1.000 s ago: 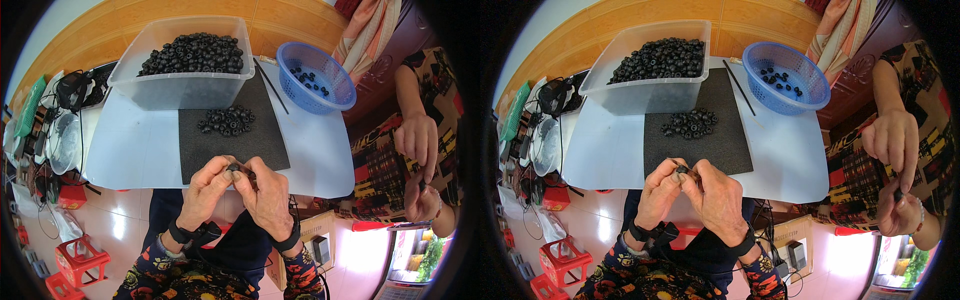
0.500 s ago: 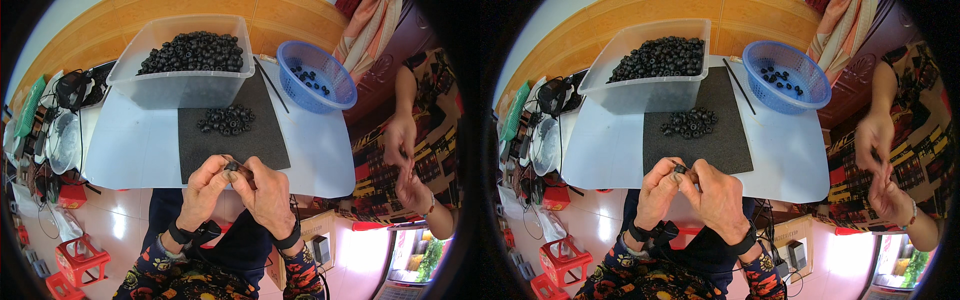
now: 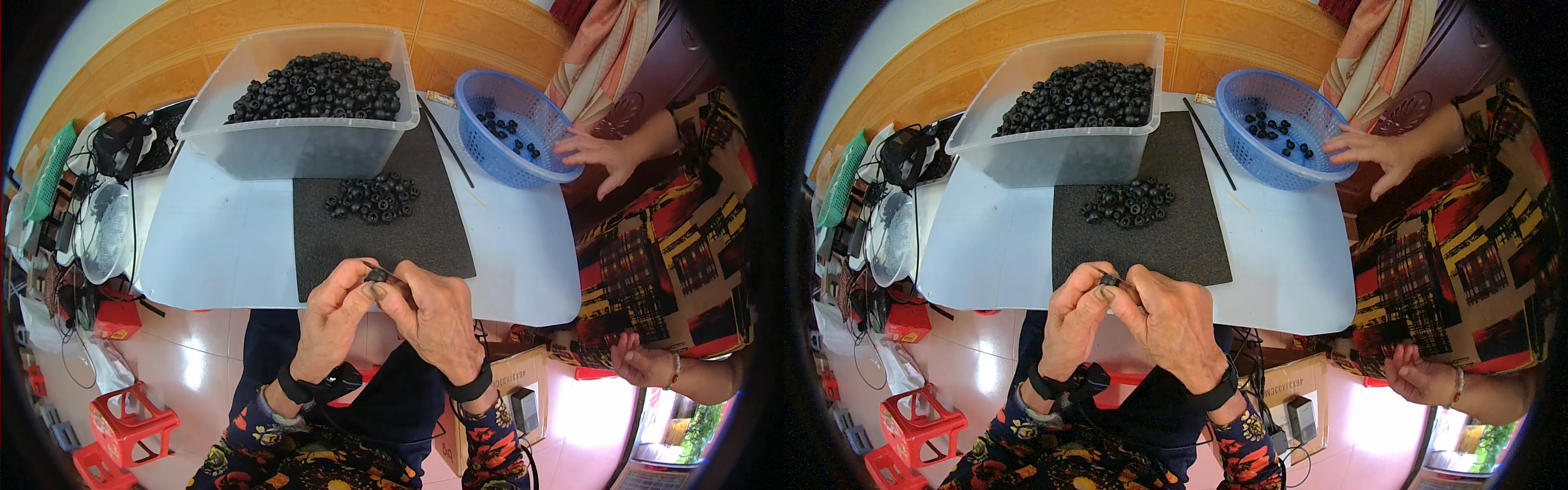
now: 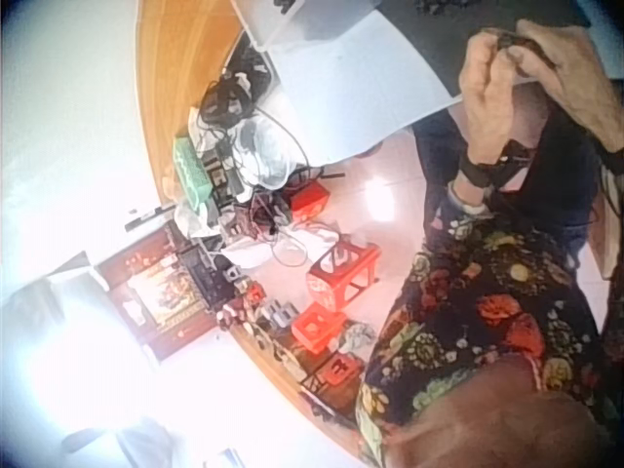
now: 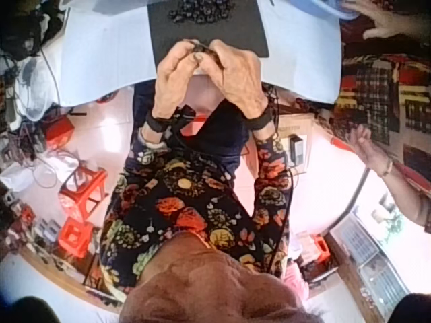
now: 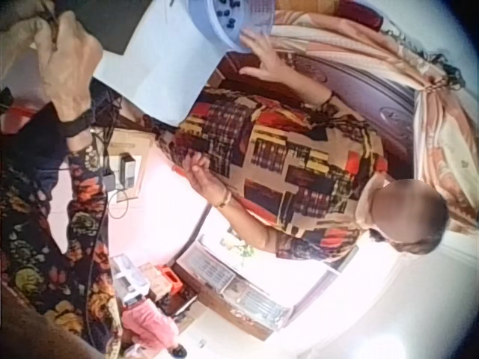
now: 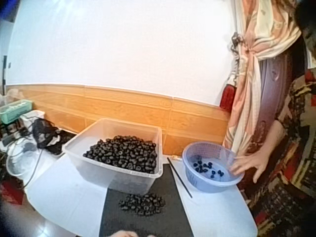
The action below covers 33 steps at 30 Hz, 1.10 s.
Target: Trimming flash or excess material from small black rubber components using a knife.
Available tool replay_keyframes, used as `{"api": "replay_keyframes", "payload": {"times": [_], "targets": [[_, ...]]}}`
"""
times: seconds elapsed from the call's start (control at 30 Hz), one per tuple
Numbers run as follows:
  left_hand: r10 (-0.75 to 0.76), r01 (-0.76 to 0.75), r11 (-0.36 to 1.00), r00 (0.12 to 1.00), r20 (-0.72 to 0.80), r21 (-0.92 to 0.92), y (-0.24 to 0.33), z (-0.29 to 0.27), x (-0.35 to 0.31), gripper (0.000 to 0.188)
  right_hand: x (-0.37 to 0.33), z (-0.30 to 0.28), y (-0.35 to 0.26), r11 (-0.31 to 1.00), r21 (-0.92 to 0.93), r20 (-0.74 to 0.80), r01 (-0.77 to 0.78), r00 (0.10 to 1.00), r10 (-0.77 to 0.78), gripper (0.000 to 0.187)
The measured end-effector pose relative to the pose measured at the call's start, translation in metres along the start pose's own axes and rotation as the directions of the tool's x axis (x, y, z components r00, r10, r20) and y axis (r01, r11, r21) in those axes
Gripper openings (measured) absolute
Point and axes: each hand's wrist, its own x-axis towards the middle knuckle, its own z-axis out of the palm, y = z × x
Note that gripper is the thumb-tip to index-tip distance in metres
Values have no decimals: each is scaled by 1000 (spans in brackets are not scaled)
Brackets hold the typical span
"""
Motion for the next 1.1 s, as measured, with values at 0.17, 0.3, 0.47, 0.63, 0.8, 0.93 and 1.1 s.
{"api": "replay_keyframes", "payload": {"times": [0.17, 0.3, 0.47, 0.63, 0.8, 0.93, 1.1], "targets": [[93, -95, 990, 995, -25, -101, -18, 1, 1, 23, -2, 5, 8, 994, -54, -23, 99, 995, -100, 34], [59, -60, 983, 998, -12, -176, -17, 2, 0, 23, -9, 15, 12, 996, 85, -65, 7, 998, -2, 35], [-16, 33, 911, 999, 44, -411, -10, 5, 6, 24, -9, 15, 12, 954, 293, -97, -66, 990, 98, 29], [56, -6, 923, 991, 119, -385, -7, 0, 8, 25, -4, 10, 6, 783, 593, -6, -188, 971, 237, 23], [39, -13, 974, 993, 112, -226, -4, 1, 8, 23, -3, 7, 5, 604, 736, 106, -306, 933, 344, 21], [85, -76, 989, 994, 63, -129, -1, 5, 7, 21, 1, 2, 1, 652, 662, 156, -370, 918, 363, 19], [71, -67, 996, 995, 71, -67, -2, 4, 6, 21, 2, -2, 0, 635, 662, 182, -398, 907, 379, 17]]}}
